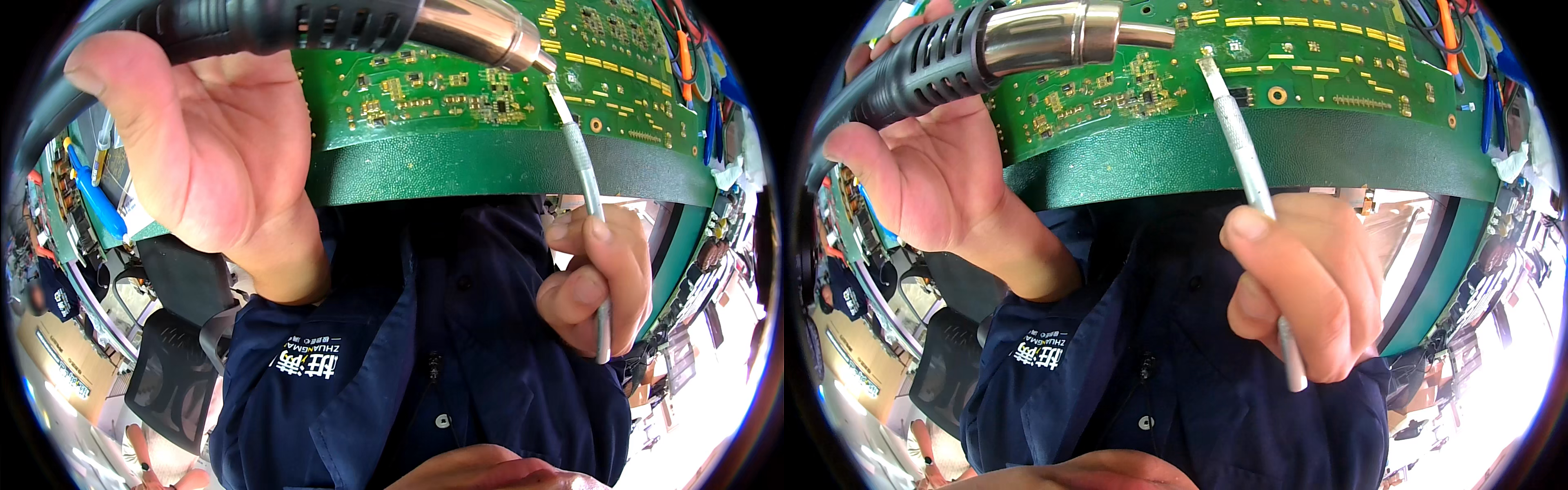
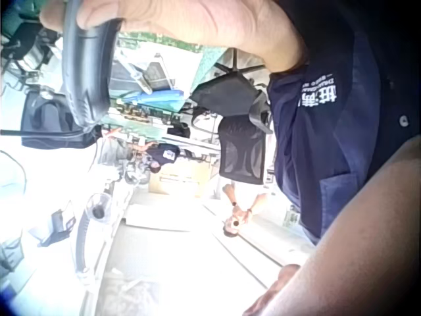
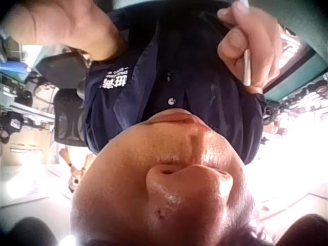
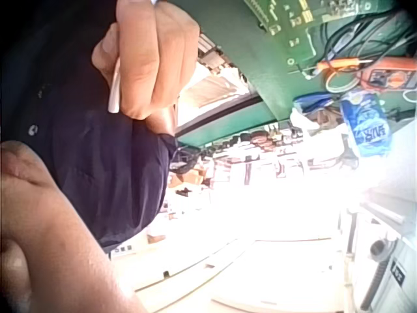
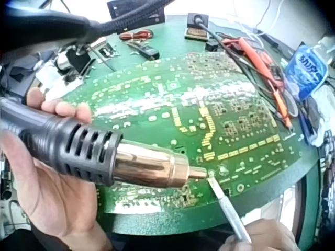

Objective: The person uses a hot air gun and a metal tool to adjust components on a circuit board, then uses a soldering iron and wire to apply solder to the board's connections.

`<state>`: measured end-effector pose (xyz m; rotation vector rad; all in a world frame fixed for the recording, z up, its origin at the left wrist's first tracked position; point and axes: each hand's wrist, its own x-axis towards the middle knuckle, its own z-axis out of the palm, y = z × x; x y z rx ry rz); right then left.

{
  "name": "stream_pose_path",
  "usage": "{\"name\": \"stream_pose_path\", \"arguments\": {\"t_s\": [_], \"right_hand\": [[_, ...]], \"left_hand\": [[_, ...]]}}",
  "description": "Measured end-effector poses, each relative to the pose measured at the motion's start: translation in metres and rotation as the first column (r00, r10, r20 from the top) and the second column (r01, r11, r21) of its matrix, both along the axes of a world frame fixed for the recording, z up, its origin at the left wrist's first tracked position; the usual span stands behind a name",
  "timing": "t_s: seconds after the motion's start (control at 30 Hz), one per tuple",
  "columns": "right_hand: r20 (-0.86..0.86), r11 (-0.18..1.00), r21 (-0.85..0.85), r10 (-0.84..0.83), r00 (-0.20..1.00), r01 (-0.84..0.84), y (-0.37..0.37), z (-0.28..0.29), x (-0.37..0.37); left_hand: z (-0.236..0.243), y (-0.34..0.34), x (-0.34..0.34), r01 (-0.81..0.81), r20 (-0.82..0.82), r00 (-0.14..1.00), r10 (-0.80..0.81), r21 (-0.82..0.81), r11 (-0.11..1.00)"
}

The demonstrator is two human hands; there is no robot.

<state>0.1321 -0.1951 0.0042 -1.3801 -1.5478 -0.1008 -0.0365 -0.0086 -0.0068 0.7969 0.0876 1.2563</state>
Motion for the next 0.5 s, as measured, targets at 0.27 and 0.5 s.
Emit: {"name": "stream_pose_path", "arguments": {"t_s": [0.27,0.5], "right_hand": [[-0.149,0.996,0.029,0.084,0.985,-0.080,-0.0012,-0.0072,0.0078],[-0.255,0.995,0.030,0.097,0.962,-0.092,-0.0022,-0.0095,0.0094]], "left_hand": [[-0.0032,0.0036,0.0021,0.004,-0.006,1.000,-0.004,-0.007,1.000],[-0.0008,0.0004,0.0006,0.013,-0.011,1.000,-0.014,-0.017,1.000]]}}
